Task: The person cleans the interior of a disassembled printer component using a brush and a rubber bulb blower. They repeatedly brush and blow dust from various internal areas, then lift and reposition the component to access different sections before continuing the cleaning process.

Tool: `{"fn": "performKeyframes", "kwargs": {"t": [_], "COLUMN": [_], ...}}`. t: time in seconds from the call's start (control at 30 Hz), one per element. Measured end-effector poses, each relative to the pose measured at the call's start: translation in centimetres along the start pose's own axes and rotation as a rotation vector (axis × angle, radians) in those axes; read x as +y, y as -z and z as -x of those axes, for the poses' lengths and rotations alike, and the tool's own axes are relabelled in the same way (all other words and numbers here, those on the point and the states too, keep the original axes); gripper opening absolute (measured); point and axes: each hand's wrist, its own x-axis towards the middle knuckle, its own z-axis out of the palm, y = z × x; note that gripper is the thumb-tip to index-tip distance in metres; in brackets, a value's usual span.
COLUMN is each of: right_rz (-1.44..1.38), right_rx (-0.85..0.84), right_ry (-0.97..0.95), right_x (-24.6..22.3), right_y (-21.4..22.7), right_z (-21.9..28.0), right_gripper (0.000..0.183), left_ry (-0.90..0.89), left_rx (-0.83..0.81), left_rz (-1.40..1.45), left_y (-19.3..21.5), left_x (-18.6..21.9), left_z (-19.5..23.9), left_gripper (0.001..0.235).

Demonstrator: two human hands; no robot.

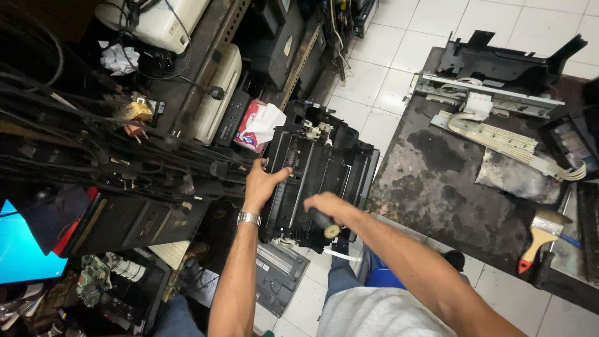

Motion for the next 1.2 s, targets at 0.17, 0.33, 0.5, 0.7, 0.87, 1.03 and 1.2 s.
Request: {"fn": "performKeyframes", "kwargs": {"t": [0.17, 0.33, 0.5, 0.7, 0.87, 1.03, 1.2], "right_rz": [0.251, 0.147, -0.056, 0.135, 0.448, 0.156, 0.162], "right_rx": [-0.015, 0.042, 0.112, 0.174, -0.132, -0.138, -0.026], "right_ry": [0.024, 0.054, 0.047, 0.074, 0.115, -0.019, -0.064], "right_x": [6.8, 3.8, -1.0, 2.3, 1.3, 3.4, 2.9], "right_y": [-2.6, 1.1, 4.9, 3.6, 3.0, 2.2, 2.1], "right_z": [-2.5, -1.4, 1.2, -3.2, 3.3, 1.7, 2.0], "right_gripper": [0.049, 0.054, 0.063, 0.047, 0.049, 0.063, 0.061], "left_ry": [0.044, 0.040, 0.017, 0.011, -0.001, -0.016, -0.041], "left_rx": [0.065, 0.078, 0.069, 0.065, 0.065, 0.071, 0.067], "left_rz": [-0.063, -0.093, -0.039, -0.081, -0.081, -0.105, -0.094], "left_y": [-0.5, -0.4, -0.4, -1.1, -1.3, -0.9, -1.2], "left_x": [-0.7, -1.0, 0.1, 0.0, 0.4, 1.2, 1.9], "left_z": [-0.7, -1.5, -0.4, -1.1, -1.6, -1.7, -1.8], "left_gripper": [0.105, 0.105, 0.106, 0.103, 0.101, 0.097, 0.094]}}
